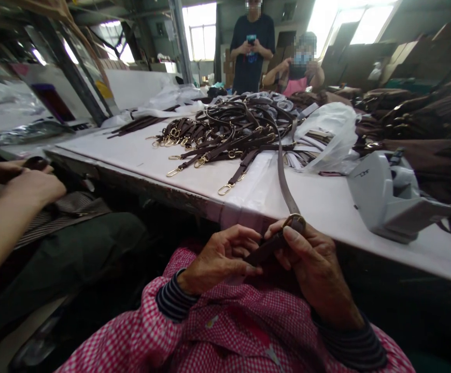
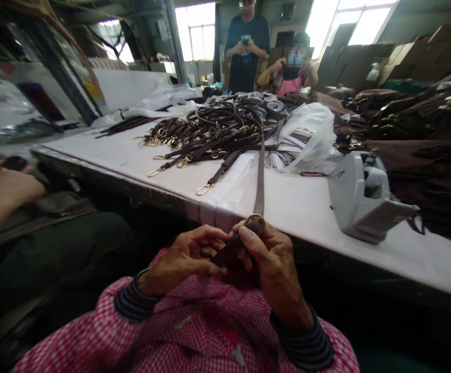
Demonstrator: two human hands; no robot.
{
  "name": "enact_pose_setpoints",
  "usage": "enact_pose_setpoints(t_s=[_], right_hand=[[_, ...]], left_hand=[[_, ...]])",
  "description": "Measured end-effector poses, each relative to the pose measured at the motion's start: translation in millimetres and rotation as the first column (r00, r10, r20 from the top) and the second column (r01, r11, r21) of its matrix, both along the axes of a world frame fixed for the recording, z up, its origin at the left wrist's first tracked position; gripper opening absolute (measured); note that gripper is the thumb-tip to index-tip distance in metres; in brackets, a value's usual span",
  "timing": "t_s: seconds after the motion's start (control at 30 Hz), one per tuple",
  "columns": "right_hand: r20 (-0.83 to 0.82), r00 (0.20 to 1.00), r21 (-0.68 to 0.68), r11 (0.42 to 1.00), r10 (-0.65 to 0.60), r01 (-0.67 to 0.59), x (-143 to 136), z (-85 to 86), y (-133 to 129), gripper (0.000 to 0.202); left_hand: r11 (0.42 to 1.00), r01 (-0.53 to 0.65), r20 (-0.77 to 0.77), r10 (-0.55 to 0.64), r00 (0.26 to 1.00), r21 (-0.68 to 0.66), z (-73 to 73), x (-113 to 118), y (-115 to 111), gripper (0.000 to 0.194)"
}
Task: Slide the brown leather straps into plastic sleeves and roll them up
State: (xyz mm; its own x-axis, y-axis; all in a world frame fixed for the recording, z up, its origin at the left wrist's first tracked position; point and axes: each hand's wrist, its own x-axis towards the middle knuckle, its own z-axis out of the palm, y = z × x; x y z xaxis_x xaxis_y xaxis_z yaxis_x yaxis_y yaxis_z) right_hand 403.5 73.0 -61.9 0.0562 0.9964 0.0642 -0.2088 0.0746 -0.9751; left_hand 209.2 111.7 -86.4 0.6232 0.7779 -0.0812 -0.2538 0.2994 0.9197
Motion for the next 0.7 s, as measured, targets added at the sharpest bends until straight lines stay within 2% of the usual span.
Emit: enact_pose_setpoints(t_s=[0.2,0.33,0.4,0.47,0.57,0.63,0.7], right_hand=[[-0.062,0.982,-0.098,0.978,0.179,-0.184,-1.6,-21.3,-3.5,0.027],[-0.084,0.966,-0.171,0.951,0.246,-0.257,-17.3,-34.5,-11.0,0.026],[-0.158,0.951,-0.191,0.936,0.267,-0.295,-28.3,-44.2,-18.5,0.028],[-0.245,0.934,-0.227,0.922,0.259,-0.315,-37.9,-55.2,-25.9,0.028],[-0.314,0.927,-0.284,0.911,0.207,-0.3,-45.1,-66.2,-31.6,0.028],[-0.316,0.931,-0.288,0.916,0.183,-0.278,-45.1,-66.0,-30.8,0.028],[-0.306,0.937,-0.275,0.926,0.169,-0.257,-42.4,-60.5,-28.0,0.028]], left_hand=[[0.996,-0.077,-0.067,0.075,0.995,-0.035,-8.0,2.0,-16.5,0.049],[0.965,-0.234,-0.067,0.228,0.971,-0.115,-25.1,-4.0,-33.1,0.05],[0.961,-0.224,-0.044,0.22,0.975,-0.16,-35.6,-17.5,-39.1,0.053],[0.978,-0.126,-0.048,0.12,0.992,-0.167,-45.2,-37.3,-39.3,0.053],[0.988,0.142,-0.206,-0.15,0.967,-0.054,-57.5,-65.5,-27.7,0.064],[0.936,0.351,-0.317,-0.323,0.892,0.033,-65.9,-73.5,-17.2,0.073],[0.869,0.479,-0.346,-0.416,0.841,0.12,-74.8,-70.4,-10.6,0.062]])
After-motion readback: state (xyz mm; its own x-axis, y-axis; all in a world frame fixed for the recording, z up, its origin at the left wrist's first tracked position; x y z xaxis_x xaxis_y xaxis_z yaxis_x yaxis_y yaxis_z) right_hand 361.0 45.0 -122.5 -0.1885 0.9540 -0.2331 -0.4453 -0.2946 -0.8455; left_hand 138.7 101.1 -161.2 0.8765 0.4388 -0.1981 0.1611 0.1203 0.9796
